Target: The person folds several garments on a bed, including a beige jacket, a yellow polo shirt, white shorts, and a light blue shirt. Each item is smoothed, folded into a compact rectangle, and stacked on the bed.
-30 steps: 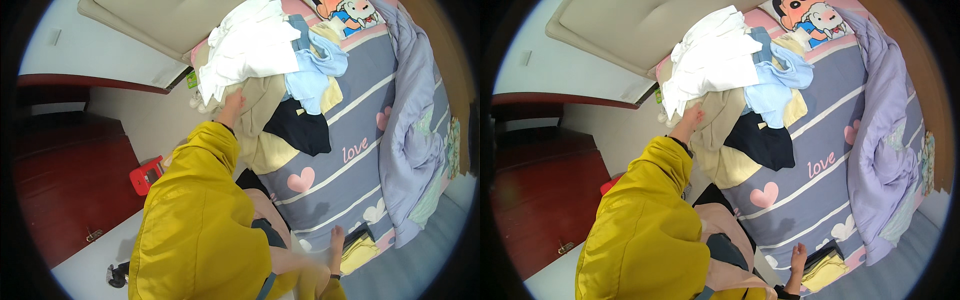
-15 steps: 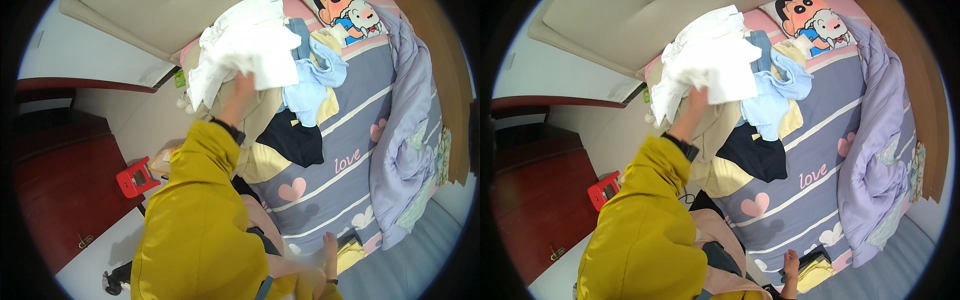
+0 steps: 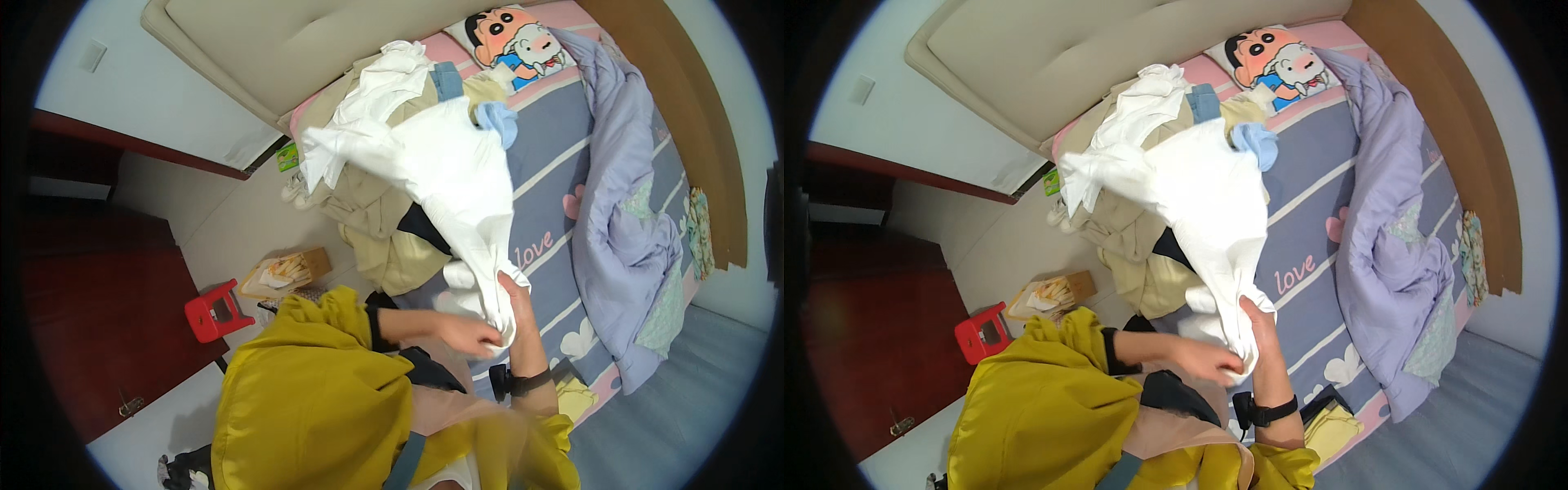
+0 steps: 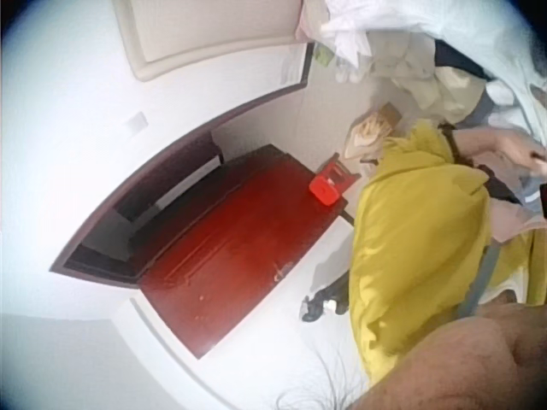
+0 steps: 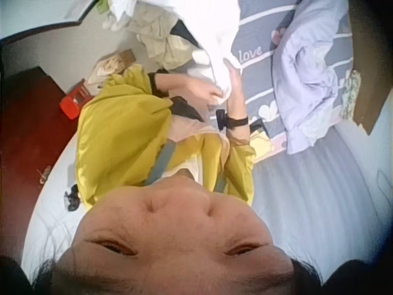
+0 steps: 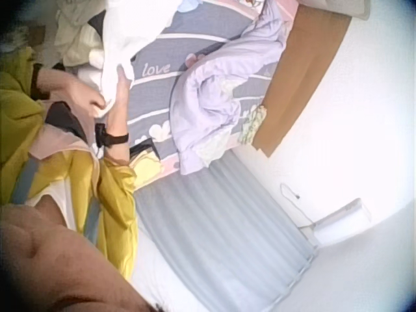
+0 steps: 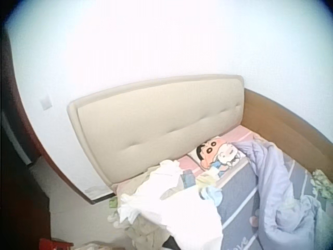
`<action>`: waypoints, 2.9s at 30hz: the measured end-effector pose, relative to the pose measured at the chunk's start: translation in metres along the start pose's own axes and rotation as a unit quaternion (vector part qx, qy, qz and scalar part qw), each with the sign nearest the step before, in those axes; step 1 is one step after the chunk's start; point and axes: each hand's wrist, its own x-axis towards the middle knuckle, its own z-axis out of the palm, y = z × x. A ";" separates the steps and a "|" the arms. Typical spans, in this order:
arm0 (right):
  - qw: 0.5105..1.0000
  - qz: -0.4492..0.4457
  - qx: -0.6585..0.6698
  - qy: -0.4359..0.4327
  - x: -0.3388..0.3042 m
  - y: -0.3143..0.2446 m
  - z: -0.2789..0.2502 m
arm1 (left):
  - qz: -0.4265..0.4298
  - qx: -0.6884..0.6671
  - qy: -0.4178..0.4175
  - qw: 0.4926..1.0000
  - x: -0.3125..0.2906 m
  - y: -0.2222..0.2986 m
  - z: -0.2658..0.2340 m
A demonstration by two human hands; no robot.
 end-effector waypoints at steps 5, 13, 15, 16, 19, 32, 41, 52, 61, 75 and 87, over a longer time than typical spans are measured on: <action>0.988 -0.111 -0.103 -0.014 -0.083 -0.021 0.002 | -0.273 -0.604 0.293 0.689 -0.037 -0.043 -0.040; 0.871 -0.074 -0.468 -0.133 -0.215 -0.002 -0.063 | 0.064 -0.605 0.452 0.652 0.010 -0.009 -0.059; 0.864 -0.083 -0.483 -0.112 -0.232 0.013 -0.095 | 0.092 -0.575 0.401 0.707 0.017 0.012 -0.038; 0.835 0.052 -0.536 -0.109 -0.241 0.002 -0.122 | 0.093 -0.566 0.380 0.726 0.019 0.026 -0.025; 0.928 -0.133 -0.347 0.025 -0.257 0.016 -0.168 | 0.071 -0.477 0.346 0.805 0.024 0.083 0.020; 0.851 -0.285 0.378 -0.229 -0.241 -0.008 -0.133 | -0.039 0.144 -0.074 0.986 0.026 0.175 0.158; 0.870 -0.362 0.254 -0.220 -0.282 -0.008 -0.160 | -0.095 0.237 0.123 0.959 0.022 0.194 0.101; 0.885 -0.400 0.164 -0.170 -0.310 -0.019 -0.165 | -0.031 0.207 0.139 0.968 0.086 0.213 0.119; 0.829 -0.512 0.035 0.224 -0.378 -0.053 -0.218 | 0.029 -0.039 0.251 0.967 0.072 0.248 0.065; 0.760 -0.588 -0.021 0.274 -0.429 -0.046 -0.258 | 0.021 -0.012 0.218 0.976 0.043 0.276 0.063; 0.800 -0.523 -0.041 0.291 -0.439 -0.050 -0.246 | 0.018 0.028 0.186 0.982 0.041 0.289 0.069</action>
